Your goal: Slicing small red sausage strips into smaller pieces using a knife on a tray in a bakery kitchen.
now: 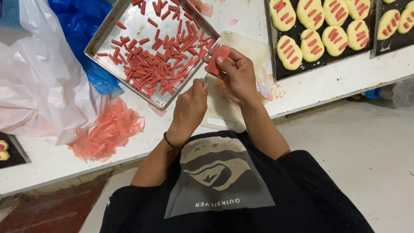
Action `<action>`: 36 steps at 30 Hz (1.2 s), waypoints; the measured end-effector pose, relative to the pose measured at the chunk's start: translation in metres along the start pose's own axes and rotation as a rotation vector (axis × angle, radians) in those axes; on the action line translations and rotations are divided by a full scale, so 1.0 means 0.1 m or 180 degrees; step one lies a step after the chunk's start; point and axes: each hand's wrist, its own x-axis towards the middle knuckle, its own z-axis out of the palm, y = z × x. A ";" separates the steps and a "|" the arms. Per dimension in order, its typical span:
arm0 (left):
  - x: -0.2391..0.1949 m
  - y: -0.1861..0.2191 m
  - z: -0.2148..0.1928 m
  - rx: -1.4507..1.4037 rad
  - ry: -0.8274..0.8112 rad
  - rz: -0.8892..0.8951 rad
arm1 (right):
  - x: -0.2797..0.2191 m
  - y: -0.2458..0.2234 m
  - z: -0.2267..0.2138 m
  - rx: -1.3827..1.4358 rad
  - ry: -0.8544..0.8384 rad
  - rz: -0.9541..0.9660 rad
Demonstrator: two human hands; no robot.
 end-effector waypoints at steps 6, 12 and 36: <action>-0.01 -0.03 0.07 0.0125 0.0058 0.0093 | -0.03 0.00 0.08 -0.0051 0.0076 -0.0153; 0.07 -0.13 0.27 0.0455 0.0068 0.0062 | 0.01 0.02 0.03 -0.0140 0.0096 -0.0117; 0.09 -0.02 0.20 -0.0111 -0.0230 -0.0079 | 0.07 0.16 -0.18 0.0567 -0.0551 0.0023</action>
